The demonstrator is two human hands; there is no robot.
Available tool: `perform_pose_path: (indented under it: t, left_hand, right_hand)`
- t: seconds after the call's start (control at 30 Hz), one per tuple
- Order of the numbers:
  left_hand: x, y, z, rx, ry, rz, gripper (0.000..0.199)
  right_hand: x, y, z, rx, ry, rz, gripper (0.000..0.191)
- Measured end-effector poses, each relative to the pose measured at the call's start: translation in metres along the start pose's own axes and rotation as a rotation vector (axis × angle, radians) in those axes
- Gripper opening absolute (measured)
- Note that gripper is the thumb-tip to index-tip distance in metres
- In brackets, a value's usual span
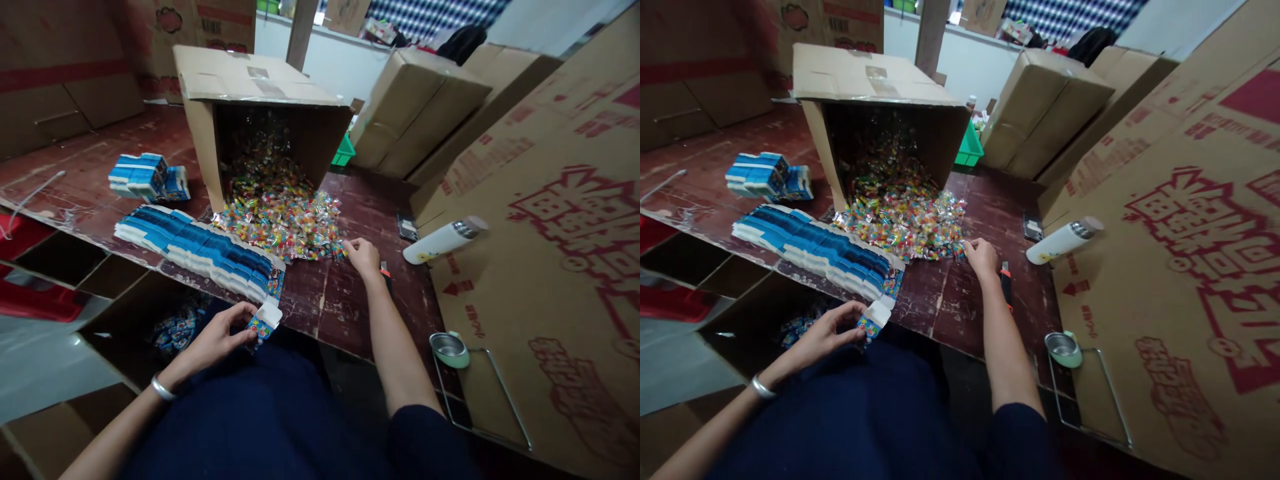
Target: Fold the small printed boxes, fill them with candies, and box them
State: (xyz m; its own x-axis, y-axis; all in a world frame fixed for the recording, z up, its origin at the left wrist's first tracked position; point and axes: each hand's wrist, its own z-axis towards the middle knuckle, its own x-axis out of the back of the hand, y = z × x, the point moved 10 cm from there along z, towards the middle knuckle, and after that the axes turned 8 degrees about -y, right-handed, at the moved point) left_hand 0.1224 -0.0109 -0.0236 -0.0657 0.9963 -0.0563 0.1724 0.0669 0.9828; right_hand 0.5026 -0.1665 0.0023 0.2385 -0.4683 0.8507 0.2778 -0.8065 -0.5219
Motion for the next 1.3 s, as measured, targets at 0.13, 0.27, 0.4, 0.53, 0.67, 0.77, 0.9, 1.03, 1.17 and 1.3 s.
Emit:
perform_pose_path:
  t: [0.13, 0.27, 0.4, 0.53, 0.67, 0.77, 0.9, 1.03, 1.17, 1.3]
  left_hand:
    - [-0.003, -0.012, 0.004, 0.016, -0.016, -0.050, 0.032]
    - [0.006, -0.018, 0.005, 0.009, 0.065, -0.082, 0.033]
    - [0.018, -0.021, 0.006, -0.021, 0.177, -0.147, 0.035]
    - [0.020, -0.016, 0.011, -0.065, 0.250, -0.120, 0.043]
    - [0.015, -0.006, 0.015, -0.104, 0.273, -0.029, 0.038]
    - [0.011, -0.002, 0.014, -0.113, 0.263, -0.011, 0.037]
    - [0.008, 0.003, 0.010, -0.154, 0.261, -0.051, 0.035]
    - [0.012, 0.003, 0.007, -0.174, 0.310, -0.081, 0.034]
    - [0.012, 0.003, 0.008, -0.159, 0.317, -0.067, 0.037]
    - [0.014, 0.002, 0.008, -0.169, 0.333, -0.042, 0.037]
  right_hand:
    - [-0.011, 0.021, 0.039, -0.057, -0.070, -0.059, 0.022]
    - [-0.017, 0.024, 0.037, -0.032, -0.057, -0.041, 0.025]
    - [-0.004, 0.014, 0.004, 0.054, 0.018, 0.077, 0.030]
    - [-0.011, -0.042, -0.075, 0.283, -0.155, 0.630, 0.045]
    - [-0.031, -0.108, -0.160, 0.371, -0.358, 0.843, 0.035]
    - [-0.036, -0.135, -0.192, 0.444, -0.288, 0.835, 0.027]
    - [-0.050, -0.150, -0.205, 0.590, -0.195, 0.599, 0.017]
    - [-0.047, -0.161, -0.213, 0.793, -0.069, 0.408, 0.015]
    - [-0.036, -0.163, -0.216, 0.874, 0.037, 0.381, 0.014]
    - [-0.040, -0.169, -0.217, 0.912, -0.026, 0.348, 0.015]
